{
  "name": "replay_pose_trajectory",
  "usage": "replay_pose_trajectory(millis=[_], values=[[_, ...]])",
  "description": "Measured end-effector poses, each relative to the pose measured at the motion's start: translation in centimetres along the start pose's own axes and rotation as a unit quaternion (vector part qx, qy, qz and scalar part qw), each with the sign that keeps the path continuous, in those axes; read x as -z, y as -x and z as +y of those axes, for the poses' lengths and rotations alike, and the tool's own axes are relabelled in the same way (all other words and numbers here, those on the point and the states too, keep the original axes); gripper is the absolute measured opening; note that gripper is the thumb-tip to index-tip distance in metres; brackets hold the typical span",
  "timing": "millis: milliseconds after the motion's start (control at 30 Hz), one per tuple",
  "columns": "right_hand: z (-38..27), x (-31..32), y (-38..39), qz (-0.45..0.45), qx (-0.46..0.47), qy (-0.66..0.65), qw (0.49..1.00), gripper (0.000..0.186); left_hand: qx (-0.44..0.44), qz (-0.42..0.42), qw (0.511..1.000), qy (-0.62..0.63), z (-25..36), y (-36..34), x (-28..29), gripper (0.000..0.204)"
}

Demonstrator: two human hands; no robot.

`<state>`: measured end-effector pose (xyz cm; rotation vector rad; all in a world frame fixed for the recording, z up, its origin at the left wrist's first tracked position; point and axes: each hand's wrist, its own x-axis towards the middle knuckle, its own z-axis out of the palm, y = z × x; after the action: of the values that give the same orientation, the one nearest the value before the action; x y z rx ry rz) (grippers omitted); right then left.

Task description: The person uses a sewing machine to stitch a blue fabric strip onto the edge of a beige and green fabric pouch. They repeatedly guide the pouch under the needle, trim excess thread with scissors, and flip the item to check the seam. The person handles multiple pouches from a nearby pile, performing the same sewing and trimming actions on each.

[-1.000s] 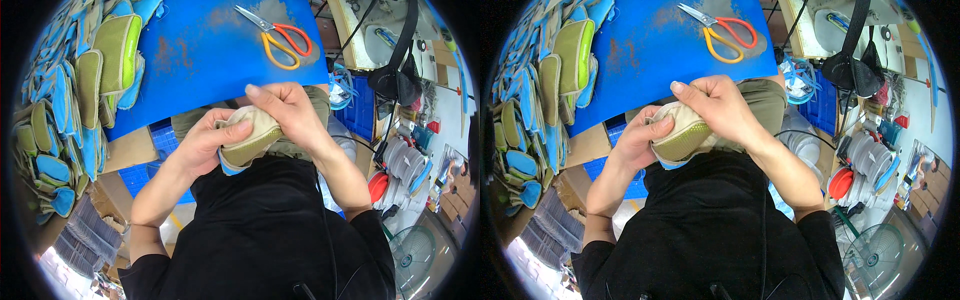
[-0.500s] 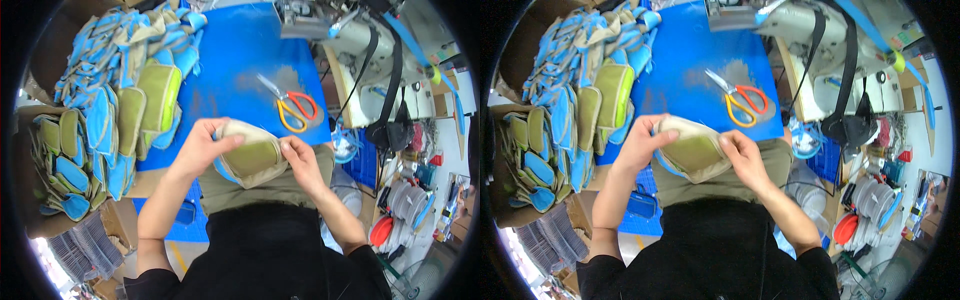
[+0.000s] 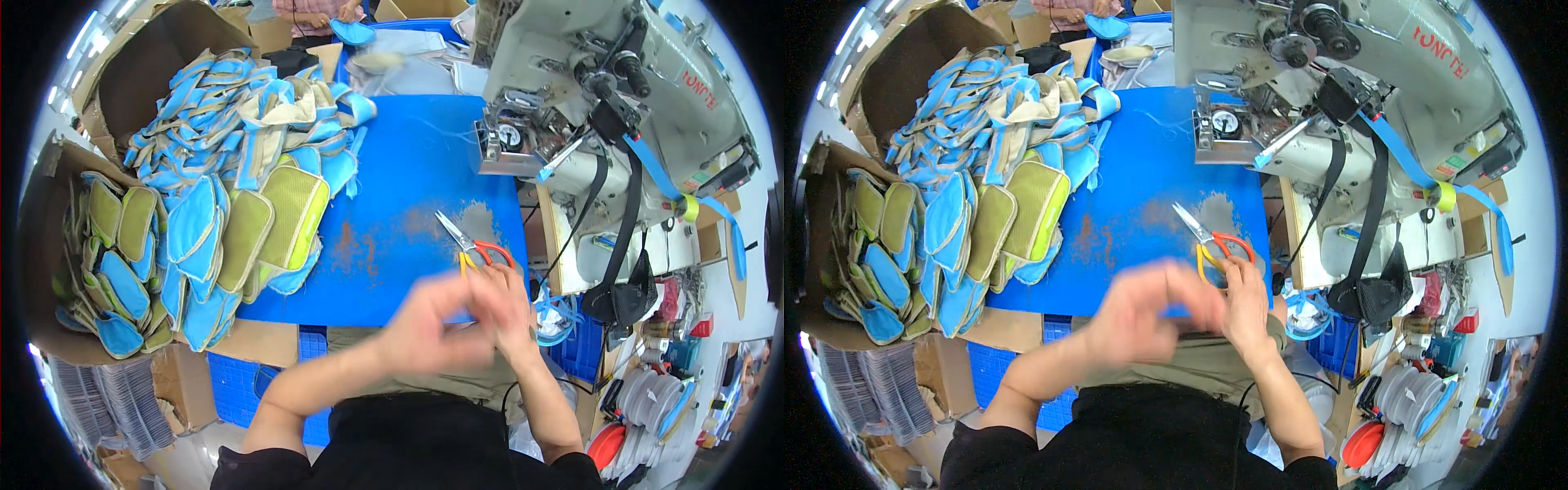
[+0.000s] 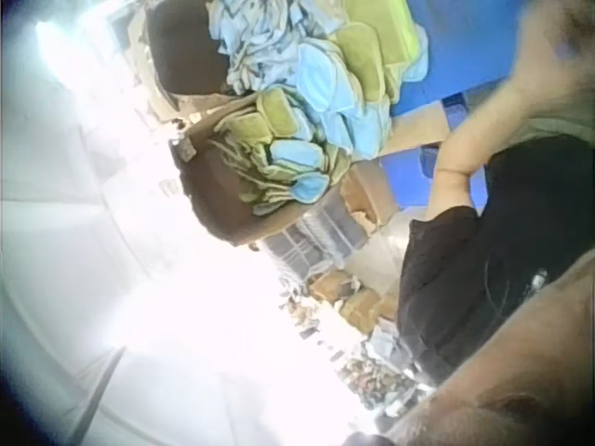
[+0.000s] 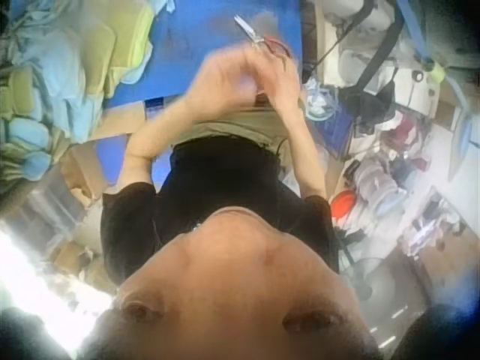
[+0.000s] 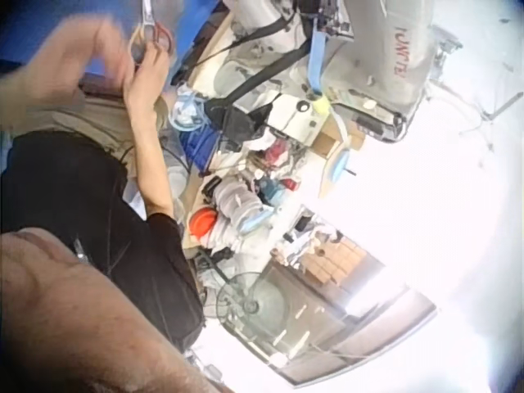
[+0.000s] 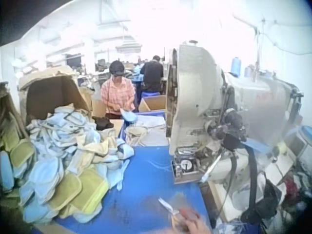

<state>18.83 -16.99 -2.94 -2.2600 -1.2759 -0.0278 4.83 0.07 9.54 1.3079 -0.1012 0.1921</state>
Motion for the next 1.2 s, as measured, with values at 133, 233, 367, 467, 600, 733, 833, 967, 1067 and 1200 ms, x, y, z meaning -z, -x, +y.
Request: replay_pose_trajectory(millis=[133,233,367,467,600,733,833,967,1067,1200], values=[[-0.4,0.8,-1.3,-0.081,-0.098,-0.057,0.99,0.063,-0.13,-0.237,0.898,0.347,2.9,1.8,-6.1,0.071],[-0.6,1.4,-1.4,-0.074,-0.083,-0.032,0.993,0.061,-0.141,-0.269,0.844,0.442,3.4,2.3,-9.0,0.074],[0.6,0.4,-0.9,-0.01,-0.063,-0.012,0.998,0.062,-0.087,-0.314,0.804,0.498,3.0,2.6,-10.2,0.071],[-0.8,1.7,-1.7,-0.104,-0.138,-0.061,0.983,0.067,-0.031,-0.337,0.825,0.453,2.8,2.4,-9.2,0.067],[2.1,0.1,-0.2,-0.128,-0.137,-0.085,0.979,0.073,-0.031,-0.229,0.966,0.118,2.7,0.5,-5.5,0.05],[1.5,1.3,0.0,-0.15,-0.141,-0.105,0.973,0.071,-0.234,0.291,0.819,-0.435,-2.5,-8.2,0.2,0.09],[1.3,1.0,0.2,-0.124,-0.13,-0.095,0.979,0.067,-0.314,0.371,0.721,-0.494,-3.0,-13.8,1.5,0.12],[0.9,0.8,0.1,-0.111,-0.134,-0.102,0.979,0.068,-0.371,0.426,0.745,-0.354,-5.5,-18.1,2.3,0.138],[0.8,0.9,0.3,-0.102,-0.148,-0.109,0.978,0.069,-0.385,0.423,0.743,-0.348,-6.0,-18.5,1.8,0.133],[0.8,0.7,0.3,-0.089,-0.141,-0.113,0.979,0.068,-0.365,0.436,0.772,-0.285,-7.2,-18.2,2.6,0.124]])
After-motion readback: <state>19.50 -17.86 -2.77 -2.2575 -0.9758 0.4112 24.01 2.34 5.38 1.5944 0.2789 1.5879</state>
